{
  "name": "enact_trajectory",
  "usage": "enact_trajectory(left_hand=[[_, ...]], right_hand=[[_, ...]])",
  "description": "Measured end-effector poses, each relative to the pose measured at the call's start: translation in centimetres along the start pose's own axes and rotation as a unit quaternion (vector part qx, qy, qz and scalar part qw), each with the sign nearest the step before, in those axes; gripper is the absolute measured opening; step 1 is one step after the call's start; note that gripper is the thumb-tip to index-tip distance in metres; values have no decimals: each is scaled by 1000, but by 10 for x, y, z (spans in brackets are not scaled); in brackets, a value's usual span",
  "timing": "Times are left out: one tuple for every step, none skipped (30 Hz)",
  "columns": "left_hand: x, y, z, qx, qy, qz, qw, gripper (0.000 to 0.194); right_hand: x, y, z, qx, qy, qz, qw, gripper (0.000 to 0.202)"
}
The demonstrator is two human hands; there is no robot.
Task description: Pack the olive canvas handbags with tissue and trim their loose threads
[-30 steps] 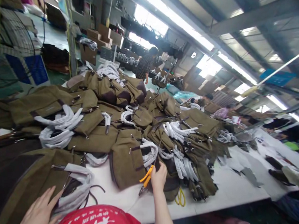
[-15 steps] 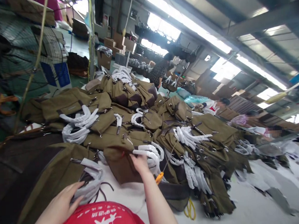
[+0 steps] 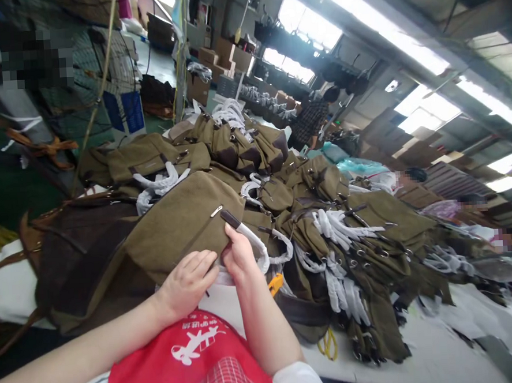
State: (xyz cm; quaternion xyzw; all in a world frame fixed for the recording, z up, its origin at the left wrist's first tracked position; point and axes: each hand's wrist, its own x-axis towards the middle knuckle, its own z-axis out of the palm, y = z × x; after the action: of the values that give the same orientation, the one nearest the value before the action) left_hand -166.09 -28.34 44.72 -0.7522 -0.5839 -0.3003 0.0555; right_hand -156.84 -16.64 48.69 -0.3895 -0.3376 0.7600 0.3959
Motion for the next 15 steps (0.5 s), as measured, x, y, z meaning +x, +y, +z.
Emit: enact_trajectory(left_hand=[[1, -5, -2, -43, -21, -47, 998, 27], [3, -11, -5, -86, -41, -100, 990, 22], [6, -18, -8, -122, -59, -150, 979, 20], [9, -25, -11, -146, -68, -190, 969, 19], [11, -33, -15, -162, -73, -215, 960, 18], [14, -40, -17, -177, -76, -233, 953, 18], [15, -46, -18, -200, -82, -254, 943, 23], [16, -51, -17, -228, -89, -276, 929, 30], [17, -53, -15, -259, -97, -298, 914, 39], [16, -54, -12, -290, -102, -319, 896, 47], [15, -52, -7, -320, -104, -341, 878, 54], [14, -50, -2, -345, -101, -362, 860, 58], [13, -48, 4, -367, -95, -383, 843, 60], [11, -45, 9, -383, -85, -403, 827, 60], [10, -42, 13, -395, -74, -422, 813, 60]], right_hand=[[-11, 1, -2, -32, -24, -17, 999, 30], [-22, 0, -3, -81, -46, -52, 994, 32], [-35, -3, -4, -145, -67, -102, 982, 33], [-48, -7, -4, -217, -87, -162, 959, 31], [-60, -11, -3, -287, -108, -228, 924, 27], [-70, -15, -2, -349, -128, -288, 882, 21], [-77, -18, 0, -399, -149, -333, 841, 16], [-83, -19, 2, -440, -166, -357, 807, 12], [-86, -18, 5, -475, -181, -361, 782, 10], [-88, -16, 6, -510, -198, -347, 762, 9], [-88, -13, 8, -548, -218, -318, 743, 13], [-88, -10, 9, -585, -235, -282, 723, 19], [-89, -7, 9, -617, -248, -246, 706, 24], [-90, -4, 9, -642, -254, -214, 691, 28], [-91, -2, 8, -660, -257, -189, 680, 30]])
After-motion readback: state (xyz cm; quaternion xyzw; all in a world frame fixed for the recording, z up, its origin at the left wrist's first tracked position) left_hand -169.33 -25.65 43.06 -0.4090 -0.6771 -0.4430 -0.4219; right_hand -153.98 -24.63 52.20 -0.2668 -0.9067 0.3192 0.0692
